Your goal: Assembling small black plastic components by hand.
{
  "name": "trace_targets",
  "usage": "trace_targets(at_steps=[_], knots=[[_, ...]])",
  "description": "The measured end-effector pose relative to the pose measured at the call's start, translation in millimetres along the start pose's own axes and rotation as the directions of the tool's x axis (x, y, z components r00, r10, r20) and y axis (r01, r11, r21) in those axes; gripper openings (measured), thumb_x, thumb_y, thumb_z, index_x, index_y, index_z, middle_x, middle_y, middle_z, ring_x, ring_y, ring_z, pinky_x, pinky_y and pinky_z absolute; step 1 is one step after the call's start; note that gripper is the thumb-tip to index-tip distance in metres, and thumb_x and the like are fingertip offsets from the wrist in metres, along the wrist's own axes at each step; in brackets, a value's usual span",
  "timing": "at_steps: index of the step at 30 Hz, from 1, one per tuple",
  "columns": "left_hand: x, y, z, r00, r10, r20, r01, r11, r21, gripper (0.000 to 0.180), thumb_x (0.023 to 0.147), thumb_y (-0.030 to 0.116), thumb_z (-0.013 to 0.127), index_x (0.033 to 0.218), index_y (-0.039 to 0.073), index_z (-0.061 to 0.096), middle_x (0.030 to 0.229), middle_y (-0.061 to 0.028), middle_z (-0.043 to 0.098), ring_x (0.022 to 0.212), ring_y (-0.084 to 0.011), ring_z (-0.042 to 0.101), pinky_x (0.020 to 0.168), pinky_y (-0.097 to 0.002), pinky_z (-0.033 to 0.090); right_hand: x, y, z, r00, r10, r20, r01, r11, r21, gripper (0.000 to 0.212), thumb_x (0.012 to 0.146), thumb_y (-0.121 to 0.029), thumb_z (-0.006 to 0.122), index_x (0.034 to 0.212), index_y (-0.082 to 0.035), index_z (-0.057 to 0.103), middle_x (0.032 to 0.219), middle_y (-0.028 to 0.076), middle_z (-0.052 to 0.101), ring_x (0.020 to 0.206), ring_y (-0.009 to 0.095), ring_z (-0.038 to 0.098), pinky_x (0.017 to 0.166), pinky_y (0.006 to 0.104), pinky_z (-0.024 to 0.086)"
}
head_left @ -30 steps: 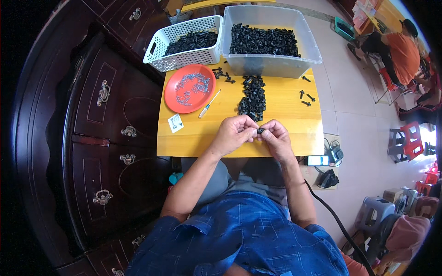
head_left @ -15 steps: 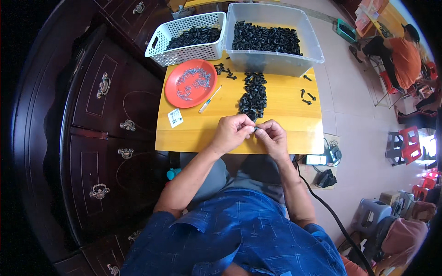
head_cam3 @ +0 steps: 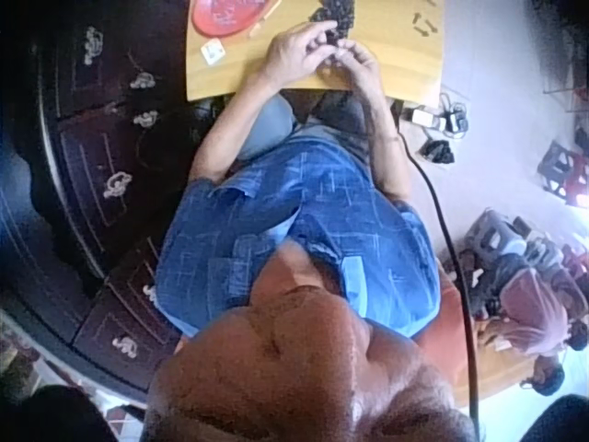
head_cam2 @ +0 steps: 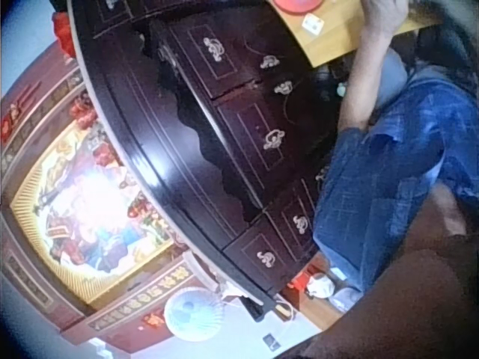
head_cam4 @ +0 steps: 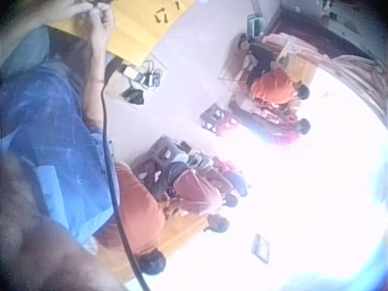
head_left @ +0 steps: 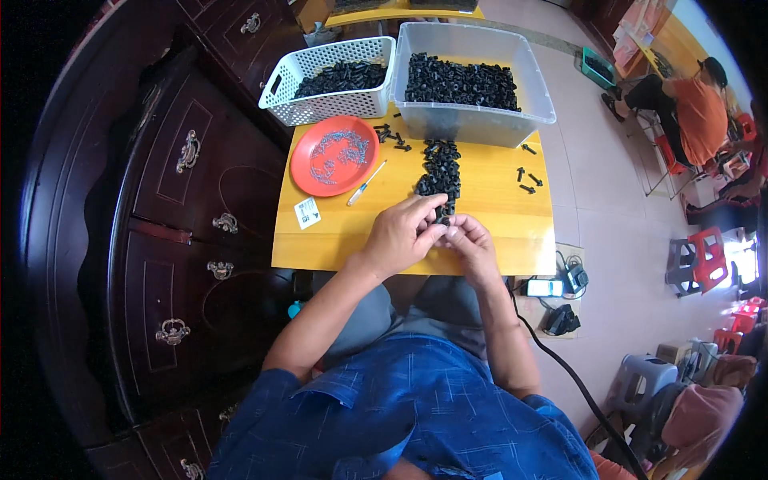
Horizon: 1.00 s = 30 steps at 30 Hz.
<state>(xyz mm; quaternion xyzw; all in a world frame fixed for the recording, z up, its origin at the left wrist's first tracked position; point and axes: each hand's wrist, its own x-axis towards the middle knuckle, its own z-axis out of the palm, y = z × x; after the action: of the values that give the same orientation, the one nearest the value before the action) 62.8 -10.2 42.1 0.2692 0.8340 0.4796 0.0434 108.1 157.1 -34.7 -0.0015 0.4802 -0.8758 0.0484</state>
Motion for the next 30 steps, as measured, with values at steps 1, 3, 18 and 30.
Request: trace_targets(at_steps=[1,3,18,30], knots=[[-1.4,3.8,-0.3,0.991,0.118,-0.058,-0.113,0.990,0.087,0.034,0.080,0.010,0.069,0.112,0.003,0.063,0.089,-0.0102,0.064,0.079,-0.0278,0.066,0.069,-0.0357,0.053,-1.8,-3.3,2.9,0.999,0.026,-0.027,-0.023,0.994,0.107,0.015,0.095,-0.011,0.061,0.107,-0.003,0.062,0.097,0.004,0.067,0.089,0.011,0.063,0.080,0.0252,0.050],[-2.4,6.4,1.0,0.965,0.239,-0.106,-0.217,0.959,0.181,0.040,0.078,0.011,0.070,0.117,0.004,0.061,0.094,-0.0096,0.063,0.083,-0.0284,0.065,0.071,-0.0369,0.054,-1.9,-8.3,9.6,0.998,0.045,-0.034,-0.039,0.985,0.168,0.014,0.095,-0.012,0.061,0.106,-0.004,0.062,0.097,0.004,0.067,0.089,0.011,0.063,0.081,0.0254,0.050],[-0.2,-6.3,3.1,0.901,0.415,-0.128,-0.357,0.875,0.327,0.030,0.071,0.010,0.076,0.099,0.004,0.067,0.094,-0.0097,0.066,0.082,-0.0275,0.066,0.071,-0.0374,0.055,-3.1,-8.0,15.5,0.987,0.019,-0.161,-0.005,0.996,0.085,0.015,0.097,-0.018,0.059,0.096,-0.005,0.065,0.087,-0.001,0.063,0.075,0.007,0.054,0.071,0.0219,0.045],[-13.5,-32.3,-26.3,0.993,0.112,-0.040,-0.097,0.955,0.279,0.026,0.082,0.012,0.070,0.105,0.001,0.063,0.080,-0.0078,0.062,0.065,-0.0189,0.064,0.060,-0.0308,0.050,-0.5,-23.9,-5.3,0.939,-0.119,-0.322,0.126,0.992,0.001,0.018,0.099,-0.020,0.057,0.097,-0.005,0.065,0.103,0.009,0.068,0.079,0.011,0.060,0.075,0.0253,0.050]])
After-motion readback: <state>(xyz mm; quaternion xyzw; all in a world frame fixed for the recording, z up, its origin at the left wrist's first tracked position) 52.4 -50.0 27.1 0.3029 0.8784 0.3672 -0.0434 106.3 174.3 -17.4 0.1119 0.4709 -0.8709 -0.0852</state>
